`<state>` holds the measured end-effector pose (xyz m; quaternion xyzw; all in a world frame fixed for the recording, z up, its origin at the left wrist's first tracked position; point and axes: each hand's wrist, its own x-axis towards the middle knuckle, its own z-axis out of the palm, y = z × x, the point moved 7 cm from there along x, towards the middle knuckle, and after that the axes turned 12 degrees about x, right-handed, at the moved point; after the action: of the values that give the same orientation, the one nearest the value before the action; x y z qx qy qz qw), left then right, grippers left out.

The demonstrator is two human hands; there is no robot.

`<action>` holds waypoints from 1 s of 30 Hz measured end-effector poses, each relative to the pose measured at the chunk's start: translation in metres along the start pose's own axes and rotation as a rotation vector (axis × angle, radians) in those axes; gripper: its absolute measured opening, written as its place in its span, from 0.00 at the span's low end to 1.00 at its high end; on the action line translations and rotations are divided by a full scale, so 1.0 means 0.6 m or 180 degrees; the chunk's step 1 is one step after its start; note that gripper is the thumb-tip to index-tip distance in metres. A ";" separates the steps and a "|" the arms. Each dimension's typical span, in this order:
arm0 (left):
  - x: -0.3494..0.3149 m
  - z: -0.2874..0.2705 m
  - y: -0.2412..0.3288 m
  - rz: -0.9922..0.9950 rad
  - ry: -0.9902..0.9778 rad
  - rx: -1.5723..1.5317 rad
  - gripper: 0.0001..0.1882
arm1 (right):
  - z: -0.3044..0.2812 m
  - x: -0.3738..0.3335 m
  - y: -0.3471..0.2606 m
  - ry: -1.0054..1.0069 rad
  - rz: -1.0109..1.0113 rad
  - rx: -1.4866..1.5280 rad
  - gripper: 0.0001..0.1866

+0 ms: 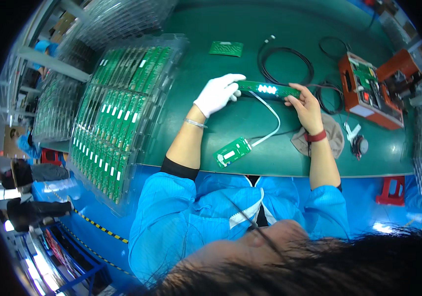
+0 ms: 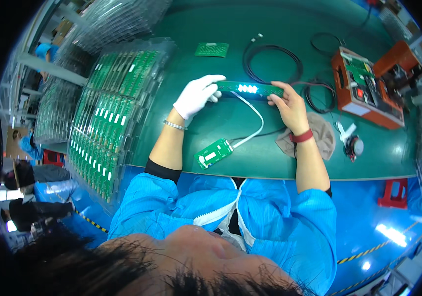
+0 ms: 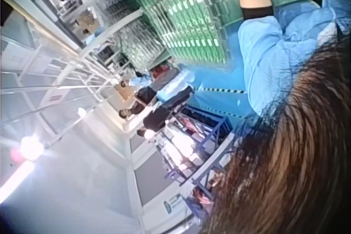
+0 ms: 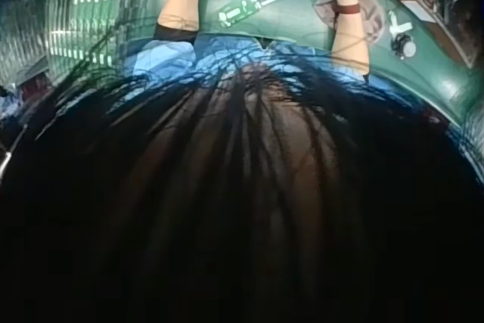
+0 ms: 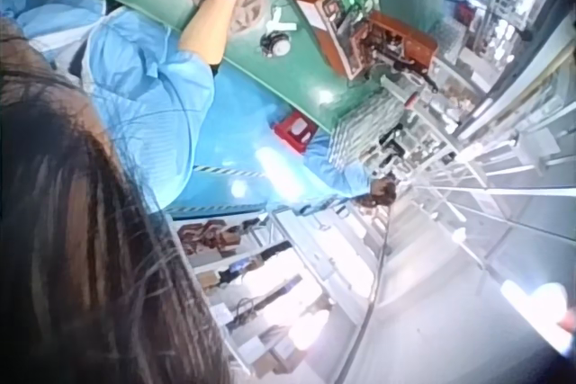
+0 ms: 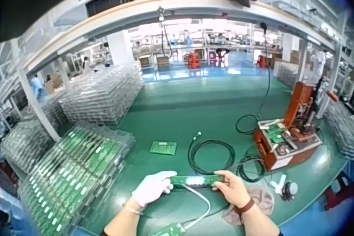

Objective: Connecting LED strips to a power source to verify they illuminate correctly and checking for any defects.

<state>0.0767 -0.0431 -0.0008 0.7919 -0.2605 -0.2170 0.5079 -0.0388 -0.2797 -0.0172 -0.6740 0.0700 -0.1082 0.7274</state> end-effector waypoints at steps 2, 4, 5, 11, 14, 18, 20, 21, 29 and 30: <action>-0.011 -0.006 0.003 -0.0057 0.0068 -0.0179 0.18 | 0.015 0.001 -0.005 -0.0085 -0.0068 0.0111 0.20; -0.014 0.000 0.003 -0.0081 -0.0051 -0.0596 0.18 | 0.017 -0.009 -0.010 -0.0077 0.0000 0.0070 0.21; -0.005 0.003 -0.019 0.0110 -0.0057 -0.0616 0.17 | 0.019 -0.013 -0.017 -0.0077 -0.0030 0.0063 0.21; -0.016 0.003 0.015 0.0448 0.0008 0.0421 0.18 | 0.001 -0.023 -0.015 -0.0006 -0.0203 -0.0347 0.21; -0.019 -0.003 0.016 0.0598 0.0126 0.0601 0.19 | 0.005 -0.018 -0.012 -0.0038 -0.0212 -0.0335 0.21; -0.024 -0.008 0.019 0.0586 0.0198 0.0765 0.19 | 0.005 -0.006 0.001 -0.0072 -0.0210 -0.0217 0.21; -0.026 -0.011 0.017 0.0536 0.0254 0.0757 0.19 | 0.006 -0.003 0.005 -0.0129 -0.0241 -0.0230 0.21; -0.025 -0.007 0.017 0.0493 0.0224 0.0724 0.19 | 0.001 -0.004 0.008 -0.0106 -0.0233 -0.0253 0.21; -0.034 0.000 0.020 0.0373 0.0089 0.0630 0.19 | -0.006 -0.015 0.013 0.0001 -0.0177 -0.0292 0.20; -0.030 0.006 0.021 0.0401 0.0034 0.0579 0.18 | -0.013 -0.020 0.013 0.0065 -0.0199 -0.0321 0.20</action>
<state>0.0583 -0.0385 0.0107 0.8179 -0.3256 -0.1559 0.4479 -0.0517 -0.2840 -0.0261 -0.7105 0.0616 -0.1341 0.6880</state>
